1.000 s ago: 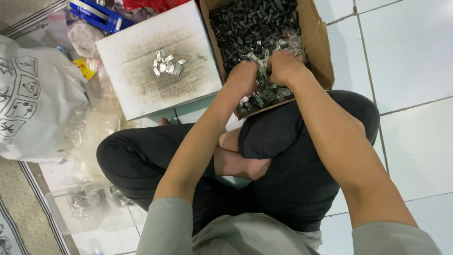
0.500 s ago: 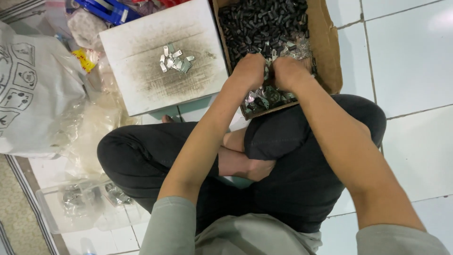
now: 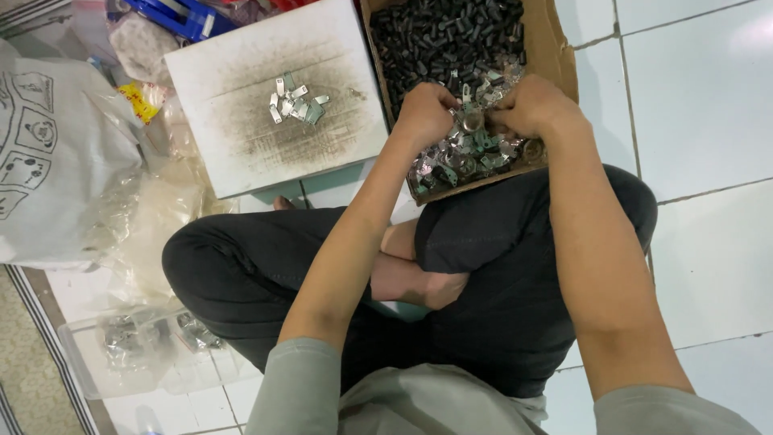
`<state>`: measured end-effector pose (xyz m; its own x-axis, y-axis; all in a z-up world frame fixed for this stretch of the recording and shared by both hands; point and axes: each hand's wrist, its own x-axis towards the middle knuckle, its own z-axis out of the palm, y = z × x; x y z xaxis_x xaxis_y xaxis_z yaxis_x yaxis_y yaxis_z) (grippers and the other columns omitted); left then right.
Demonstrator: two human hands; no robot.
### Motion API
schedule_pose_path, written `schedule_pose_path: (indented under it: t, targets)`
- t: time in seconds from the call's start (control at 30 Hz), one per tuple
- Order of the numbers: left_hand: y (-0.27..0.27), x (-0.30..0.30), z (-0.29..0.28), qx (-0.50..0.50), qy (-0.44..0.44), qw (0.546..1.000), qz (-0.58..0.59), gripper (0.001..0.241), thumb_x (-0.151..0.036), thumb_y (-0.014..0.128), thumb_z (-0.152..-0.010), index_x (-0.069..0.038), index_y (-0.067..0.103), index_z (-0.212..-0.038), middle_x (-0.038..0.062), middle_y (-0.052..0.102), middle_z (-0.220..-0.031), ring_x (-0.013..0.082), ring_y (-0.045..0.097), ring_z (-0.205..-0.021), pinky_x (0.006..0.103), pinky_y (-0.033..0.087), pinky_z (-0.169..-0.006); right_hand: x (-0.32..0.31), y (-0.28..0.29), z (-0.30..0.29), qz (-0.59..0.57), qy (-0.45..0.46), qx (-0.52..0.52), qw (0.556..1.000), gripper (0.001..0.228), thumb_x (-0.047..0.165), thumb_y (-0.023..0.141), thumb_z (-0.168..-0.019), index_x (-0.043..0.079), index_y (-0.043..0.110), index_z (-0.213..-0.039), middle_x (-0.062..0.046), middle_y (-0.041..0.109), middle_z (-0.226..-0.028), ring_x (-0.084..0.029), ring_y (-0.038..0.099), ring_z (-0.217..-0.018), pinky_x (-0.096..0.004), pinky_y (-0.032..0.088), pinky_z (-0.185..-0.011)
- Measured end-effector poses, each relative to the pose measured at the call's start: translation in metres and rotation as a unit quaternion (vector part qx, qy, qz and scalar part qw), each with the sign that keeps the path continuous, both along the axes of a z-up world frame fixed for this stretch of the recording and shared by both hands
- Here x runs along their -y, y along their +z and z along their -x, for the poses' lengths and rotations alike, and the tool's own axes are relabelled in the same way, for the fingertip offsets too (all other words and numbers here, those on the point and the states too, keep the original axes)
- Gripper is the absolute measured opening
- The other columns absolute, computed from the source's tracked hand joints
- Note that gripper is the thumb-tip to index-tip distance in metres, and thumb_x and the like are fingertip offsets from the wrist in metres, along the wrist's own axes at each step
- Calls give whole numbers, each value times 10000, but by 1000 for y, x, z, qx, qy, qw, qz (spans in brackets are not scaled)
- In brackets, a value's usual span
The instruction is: Sorting and arranging small metal hardware components from a box onto a white board while sitting on the floor.
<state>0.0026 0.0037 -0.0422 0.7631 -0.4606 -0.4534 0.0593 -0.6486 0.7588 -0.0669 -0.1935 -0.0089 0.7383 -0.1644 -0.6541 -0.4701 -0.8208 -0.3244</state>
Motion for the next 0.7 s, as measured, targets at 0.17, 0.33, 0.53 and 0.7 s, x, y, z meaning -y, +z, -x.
schedule_pose_path:
  t: [0.17, 0.33, 0.53, 0.7]
  targets:
    - [9, 10, 7, -4, 51, 998, 37, 287, -50, 585, -809, -31, 804, -994, 100, 775, -822, 198, 733, -699, 295, 603, -681, -15, 26, 0, -70, -9, 63, 995, 241, 187, 662, -999, -1, 788, -916, -72, 748, -741, -211, 665, -636, -349, 541, -682]
    - [10, 15, 11, -192, 142, 961, 140, 265, -133, 621, -897, 60, 765, -1007, 122, 742, -871, 178, 709, -714, 284, 667, -658, -33, 39, -3, -84, -52, 70, 993, 195, 76, 628, -913, -16, 762, -805, -94, 712, -652, -201, 599, -485, -312, 526, -548]
    - [1, 12, 14, -181, 159, 948, 208, 211, -99, 724, -851, 62, 790, -970, 113, 770, -848, 154, 708, -693, 246, 620, -645, -33, 27, -5, -92, -51, 77, 992, 177, 30, 638, -877, -48, 710, -735, -113, 695, -650, -198, 704, -549, -324, 563, -581]
    - [-17, 15, 11, -158, 174, 944, 234, 159, 20, 697, -845, 69, 785, -967, 135, 771, -851, 173, 718, -696, 264, 640, -629, -26, 39, -8, -232, -62, -3, 971, 216, -5, 603, -899, -115, 742, -1022, -177, 774, -825, -204, 745, -701, -280, 577, -650]
